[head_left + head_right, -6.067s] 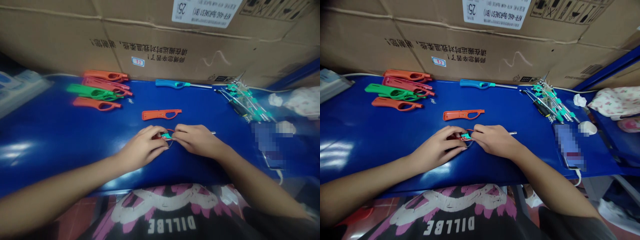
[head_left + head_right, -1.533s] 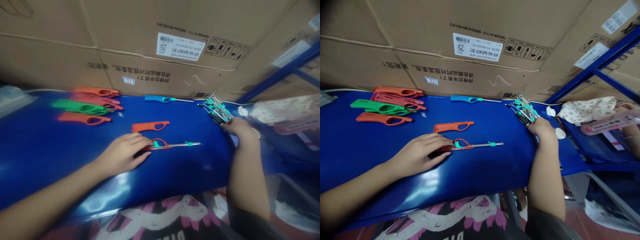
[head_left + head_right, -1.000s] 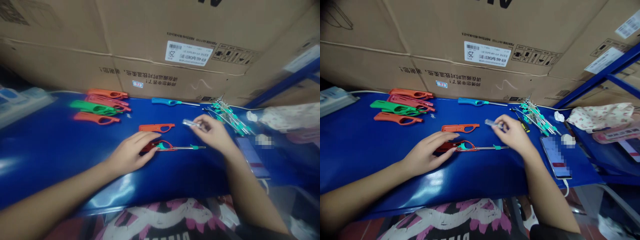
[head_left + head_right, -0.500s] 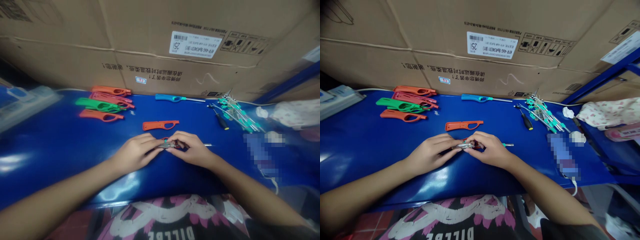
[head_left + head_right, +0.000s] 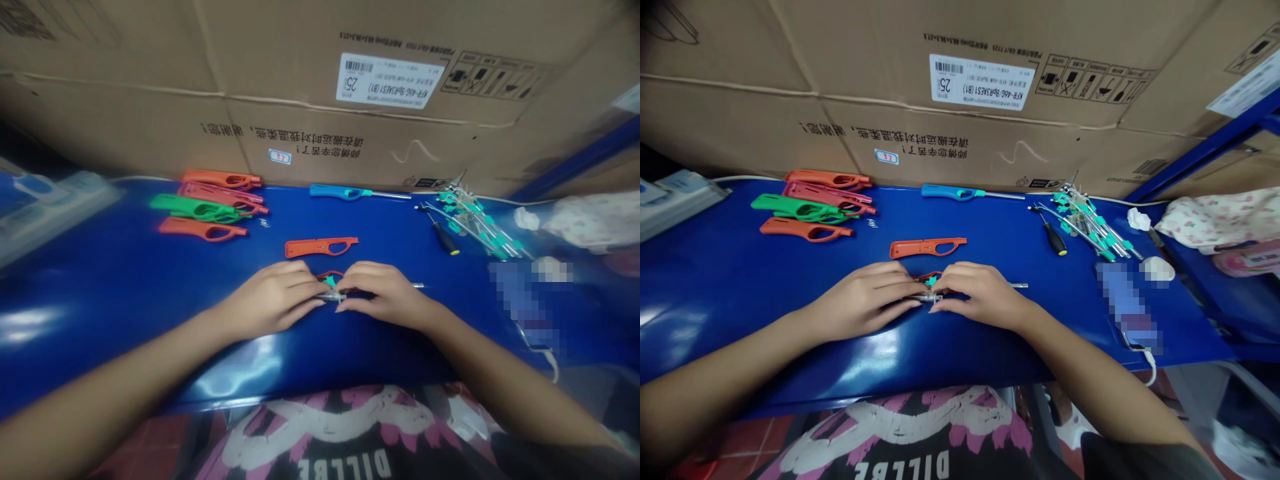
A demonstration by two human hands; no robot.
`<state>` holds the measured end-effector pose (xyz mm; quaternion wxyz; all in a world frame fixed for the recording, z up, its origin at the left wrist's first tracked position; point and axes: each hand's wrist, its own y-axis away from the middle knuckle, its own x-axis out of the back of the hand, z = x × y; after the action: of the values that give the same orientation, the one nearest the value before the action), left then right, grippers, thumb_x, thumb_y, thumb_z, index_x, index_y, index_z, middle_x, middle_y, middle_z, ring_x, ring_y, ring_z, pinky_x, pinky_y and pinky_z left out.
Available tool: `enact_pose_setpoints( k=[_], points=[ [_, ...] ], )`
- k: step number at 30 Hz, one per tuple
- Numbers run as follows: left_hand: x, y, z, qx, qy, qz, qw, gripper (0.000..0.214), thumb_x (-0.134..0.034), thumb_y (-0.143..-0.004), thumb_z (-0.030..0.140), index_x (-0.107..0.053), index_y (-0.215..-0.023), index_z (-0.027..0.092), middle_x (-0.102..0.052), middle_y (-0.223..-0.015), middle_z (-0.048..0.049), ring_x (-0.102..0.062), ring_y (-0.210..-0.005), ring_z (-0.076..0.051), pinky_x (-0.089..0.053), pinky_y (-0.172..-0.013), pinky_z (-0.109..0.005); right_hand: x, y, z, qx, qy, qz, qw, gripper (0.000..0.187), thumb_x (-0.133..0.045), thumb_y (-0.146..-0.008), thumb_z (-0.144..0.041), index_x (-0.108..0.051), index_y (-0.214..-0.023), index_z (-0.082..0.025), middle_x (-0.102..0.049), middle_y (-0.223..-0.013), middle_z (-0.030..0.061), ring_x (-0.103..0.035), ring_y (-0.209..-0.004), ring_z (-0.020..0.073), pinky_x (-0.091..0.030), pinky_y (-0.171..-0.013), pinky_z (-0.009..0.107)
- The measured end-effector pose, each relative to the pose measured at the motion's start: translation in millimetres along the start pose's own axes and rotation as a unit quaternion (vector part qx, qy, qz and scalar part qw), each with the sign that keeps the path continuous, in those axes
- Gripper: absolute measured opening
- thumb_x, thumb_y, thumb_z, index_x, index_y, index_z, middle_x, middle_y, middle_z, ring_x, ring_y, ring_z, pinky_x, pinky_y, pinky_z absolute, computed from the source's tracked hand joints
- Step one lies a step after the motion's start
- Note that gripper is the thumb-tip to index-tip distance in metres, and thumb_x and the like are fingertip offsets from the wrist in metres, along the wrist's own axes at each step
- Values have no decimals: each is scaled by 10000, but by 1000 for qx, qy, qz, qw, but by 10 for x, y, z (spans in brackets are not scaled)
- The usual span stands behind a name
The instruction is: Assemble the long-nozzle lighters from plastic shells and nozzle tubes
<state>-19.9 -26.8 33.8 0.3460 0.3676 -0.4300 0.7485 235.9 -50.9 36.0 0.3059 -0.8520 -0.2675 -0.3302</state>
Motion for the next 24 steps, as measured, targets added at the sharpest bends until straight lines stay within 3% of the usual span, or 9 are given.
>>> enact_pose_setpoints(
  k=[3, 6, 13, 19, 24],
  points=[
    [88, 5, -49, -40, -25, -27, 999, 260, -553, -997, 224, -655, -1226, 155, -748, -1049, -84, -652, -943, -230, -534, -834, -374, 17, 5, 12, 12, 18, -20, 1000, 156, -679, -933, -323, -707, -999, -184, -733, -939, 42, -671, -896, 158, -518, -814, 276],
    [157, 29, -75, -34, -20, -43, 998, 271, -547, -995, 222, -657, -1239, 174, -752, -1067, -82, -665, -951, -226, -537, -847, -374, 12, 13, 17, 0, 36, -17, 999, 140, -629, -970, -286, -705, -1039, -191, -726, -971, 46, -666, -903, 154, -520, -811, 276],
    [229, 75, -130, 57, 49, -74, 994, 249, -555, -981, 245, -694, -1180, 189, -752, -1092, -62, -714, -948, -199, -563, -856, -328, -53, 13, 12, -51, 92, -14, 994, 173, -568, -987, -235, -697, -1101, -213, -679, -1043, 54, -643, -931, 156, -505, -797, 272],
    [222, 40, -124, 108, 103, -81, 985, 220, -586, -948, 242, -724, -1104, 171, -749, -971, -46, -685, -734, -135, -528, -652, -236, -184, -8, -3, -76, 137, -18, 987, 160, -588, -975, -295, -697, -1068, -224, -646, -1080, 64, -633, -935, 174, -487, -764, 285],
    [200, 24, -135, 131, 120, -86, 980, 208, -601, -939, 265, -745, -1048, 162, -724, -861, -40, -634, -642, -113, -491, -597, -222, -224, 1, -7, -115, 67, 12, 991, 57, -646, -929, -237, -692, -957, -219, -648, -1008, 35, -625, -875, 151, -481, -761, 269]
  ],
)
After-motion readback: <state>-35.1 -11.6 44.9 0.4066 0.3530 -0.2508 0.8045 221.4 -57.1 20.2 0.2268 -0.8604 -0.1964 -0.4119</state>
